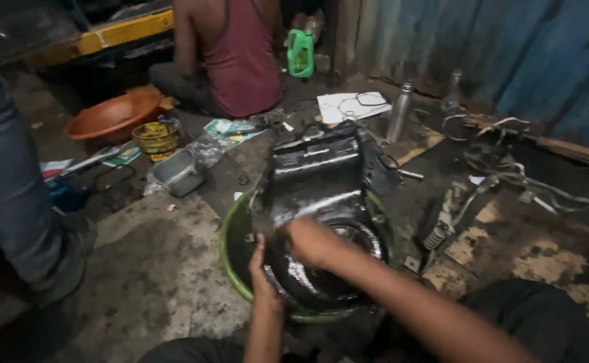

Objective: The person scrubs a large, dark mechanical housing with a wire brush while holding it over a green basin filled with liquid. They rotate the part to clean different surfaces and then wipe it with a cloth.

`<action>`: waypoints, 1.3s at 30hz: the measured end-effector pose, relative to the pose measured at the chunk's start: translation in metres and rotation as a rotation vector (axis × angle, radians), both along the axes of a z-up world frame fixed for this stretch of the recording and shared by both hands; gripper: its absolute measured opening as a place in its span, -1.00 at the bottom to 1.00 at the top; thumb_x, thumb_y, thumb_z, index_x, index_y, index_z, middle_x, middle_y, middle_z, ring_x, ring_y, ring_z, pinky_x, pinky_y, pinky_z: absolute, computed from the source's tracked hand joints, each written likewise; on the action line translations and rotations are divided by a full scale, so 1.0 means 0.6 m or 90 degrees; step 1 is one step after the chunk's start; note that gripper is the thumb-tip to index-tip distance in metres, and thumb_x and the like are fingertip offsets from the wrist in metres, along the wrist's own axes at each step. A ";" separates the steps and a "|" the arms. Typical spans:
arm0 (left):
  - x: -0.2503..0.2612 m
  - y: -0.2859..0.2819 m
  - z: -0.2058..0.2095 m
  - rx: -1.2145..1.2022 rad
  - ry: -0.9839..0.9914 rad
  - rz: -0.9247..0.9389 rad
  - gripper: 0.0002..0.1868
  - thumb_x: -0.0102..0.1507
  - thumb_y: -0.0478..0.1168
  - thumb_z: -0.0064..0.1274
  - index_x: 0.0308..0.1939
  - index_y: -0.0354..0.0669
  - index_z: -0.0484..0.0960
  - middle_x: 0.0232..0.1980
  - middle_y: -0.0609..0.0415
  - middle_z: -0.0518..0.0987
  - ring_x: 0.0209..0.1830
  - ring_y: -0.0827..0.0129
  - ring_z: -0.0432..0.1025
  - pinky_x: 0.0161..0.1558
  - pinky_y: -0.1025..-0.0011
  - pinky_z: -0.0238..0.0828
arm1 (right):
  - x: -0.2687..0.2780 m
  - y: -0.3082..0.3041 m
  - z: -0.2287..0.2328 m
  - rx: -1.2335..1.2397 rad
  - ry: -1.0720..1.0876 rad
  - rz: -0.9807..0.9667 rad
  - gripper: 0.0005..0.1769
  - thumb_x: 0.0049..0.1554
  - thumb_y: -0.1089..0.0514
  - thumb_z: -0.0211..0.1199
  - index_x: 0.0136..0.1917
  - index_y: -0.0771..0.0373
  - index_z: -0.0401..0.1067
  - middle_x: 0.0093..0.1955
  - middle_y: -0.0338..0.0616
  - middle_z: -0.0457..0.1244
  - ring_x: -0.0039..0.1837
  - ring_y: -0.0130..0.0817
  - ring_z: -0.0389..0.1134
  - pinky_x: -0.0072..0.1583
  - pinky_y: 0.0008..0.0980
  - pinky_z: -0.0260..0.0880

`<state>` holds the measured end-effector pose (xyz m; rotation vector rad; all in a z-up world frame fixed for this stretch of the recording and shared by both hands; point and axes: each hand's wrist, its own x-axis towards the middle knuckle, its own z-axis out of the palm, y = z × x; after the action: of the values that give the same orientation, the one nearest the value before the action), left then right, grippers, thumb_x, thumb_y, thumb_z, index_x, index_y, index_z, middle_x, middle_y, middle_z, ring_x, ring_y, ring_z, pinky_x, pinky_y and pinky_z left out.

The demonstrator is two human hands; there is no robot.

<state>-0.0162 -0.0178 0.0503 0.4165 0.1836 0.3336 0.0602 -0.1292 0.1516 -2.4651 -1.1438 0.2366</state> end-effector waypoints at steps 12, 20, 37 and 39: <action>-0.014 -0.006 0.016 0.009 -0.138 -0.126 -0.42 0.33 0.18 0.02 0.03 -0.33 0.62 -0.17 -0.17 0.67 -0.30 0.06 0.57 -0.24 0.18 0.56 | 0.033 -0.021 -0.048 0.251 0.438 -0.067 -0.38 0.18 0.24 0.18 0.51 0.10 0.29 -0.05 -0.04 0.41 -0.23 -0.41 0.33 -0.16 -0.35 0.38; 0.011 0.000 -0.008 -0.022 -0.116 -0.096 -0.43 0.30 0.20 0.06 0.05 -0.27 0.63 -0.17 -0.09 0.67 -0.24 0.12 0.57 -0.20 0.14 0.56 | 0.058 -0.017 -0.140 0.226 -0.097 -0.053 -0.65 0.26 0.04 0.28 0.26 0.21 0.53 0.09 0.17 0.40 0.08 -0.07 0.41 0.11 -0.13 0.40; 0.020 -0.026 -0.036 -0.014 0.051 -0.143 -0.43 0.34 0.19 0.03 0.09 -0.29 0.60 -0.06 -0.11 0.65 -0.16 0.10 0.57 -0.09 0.17 0.57 | 0.113 -0.041 -0.052 0.605 0.169 -0.250 -0.64 0.30 0.20 0.16 0.35 0.08 0.48 -0.01 -0.10 0.43 -0.07 -0.36 0.38 -0.06 -0.34 0.38; 0.033 -0.038 -0.044 0.016 0.025 -0.138 -0.47 0.41 0.17 0.09 0.11 -0.27 0.59 -0.08 -0.07 0.63 -0.18 0.14 0.54 -0.11 0.18 0.53 | 0.100 -0.038 -0.075 0.518 0.159 -0.183 -0.60 0.28 0.19 0.20 0.39 -0.01 0.41 0.00 -0.14 0.45 -0.06 -0.44 0.41 -0.05 -0.41 0.43</action>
<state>0.0038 -0.0409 0.0239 0.4637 0.1715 0.1146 0.1202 -0.1518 0.1065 -1.7727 -0.5934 -0.0148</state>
